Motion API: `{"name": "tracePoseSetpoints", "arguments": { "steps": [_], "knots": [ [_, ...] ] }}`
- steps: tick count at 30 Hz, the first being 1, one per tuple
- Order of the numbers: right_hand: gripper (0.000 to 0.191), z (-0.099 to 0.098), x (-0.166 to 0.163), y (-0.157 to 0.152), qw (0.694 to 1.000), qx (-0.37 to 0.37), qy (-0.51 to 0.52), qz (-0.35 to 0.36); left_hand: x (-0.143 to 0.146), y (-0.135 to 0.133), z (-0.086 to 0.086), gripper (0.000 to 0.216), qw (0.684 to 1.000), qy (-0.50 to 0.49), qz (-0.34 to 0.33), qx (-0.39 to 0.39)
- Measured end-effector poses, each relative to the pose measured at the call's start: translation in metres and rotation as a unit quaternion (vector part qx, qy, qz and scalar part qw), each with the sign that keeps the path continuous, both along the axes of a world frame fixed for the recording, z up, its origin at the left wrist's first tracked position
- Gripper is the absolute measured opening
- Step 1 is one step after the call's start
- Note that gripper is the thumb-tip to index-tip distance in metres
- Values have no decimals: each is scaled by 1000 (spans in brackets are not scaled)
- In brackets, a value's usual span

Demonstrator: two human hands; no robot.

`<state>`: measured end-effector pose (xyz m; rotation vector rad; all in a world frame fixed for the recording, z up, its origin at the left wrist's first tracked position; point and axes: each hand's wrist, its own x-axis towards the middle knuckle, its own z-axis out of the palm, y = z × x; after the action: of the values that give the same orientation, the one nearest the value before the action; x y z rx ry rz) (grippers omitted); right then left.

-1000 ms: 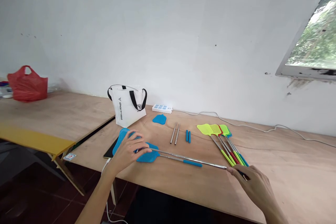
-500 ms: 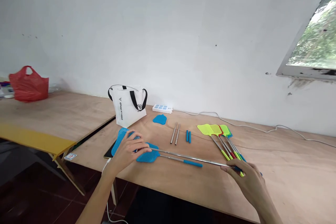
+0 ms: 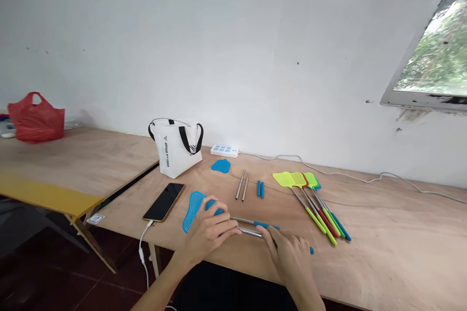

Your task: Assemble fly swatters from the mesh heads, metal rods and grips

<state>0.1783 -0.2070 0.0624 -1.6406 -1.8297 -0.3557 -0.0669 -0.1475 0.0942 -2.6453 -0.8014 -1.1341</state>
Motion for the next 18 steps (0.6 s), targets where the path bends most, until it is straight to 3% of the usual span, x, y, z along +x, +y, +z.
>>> {"name": "tracePoseSetpoints", "arguments": {
  "steps": [6, 12, 18],
  "knots": [
    [58, -4, -19, 0, 998, 38, 0, 46, -7, 9, -3, 23, 1000, -13, -21, -12],
    [46, -7, -15, 2, 994, -30, 13, 106, -9, 12, -4, 26, 999, -2, -25, -35],
    [51, -2, -12, 1, 993, -17, -8, 113, -8, 11, -5, 29, 999, 1, -26, -36]
  ]
}}
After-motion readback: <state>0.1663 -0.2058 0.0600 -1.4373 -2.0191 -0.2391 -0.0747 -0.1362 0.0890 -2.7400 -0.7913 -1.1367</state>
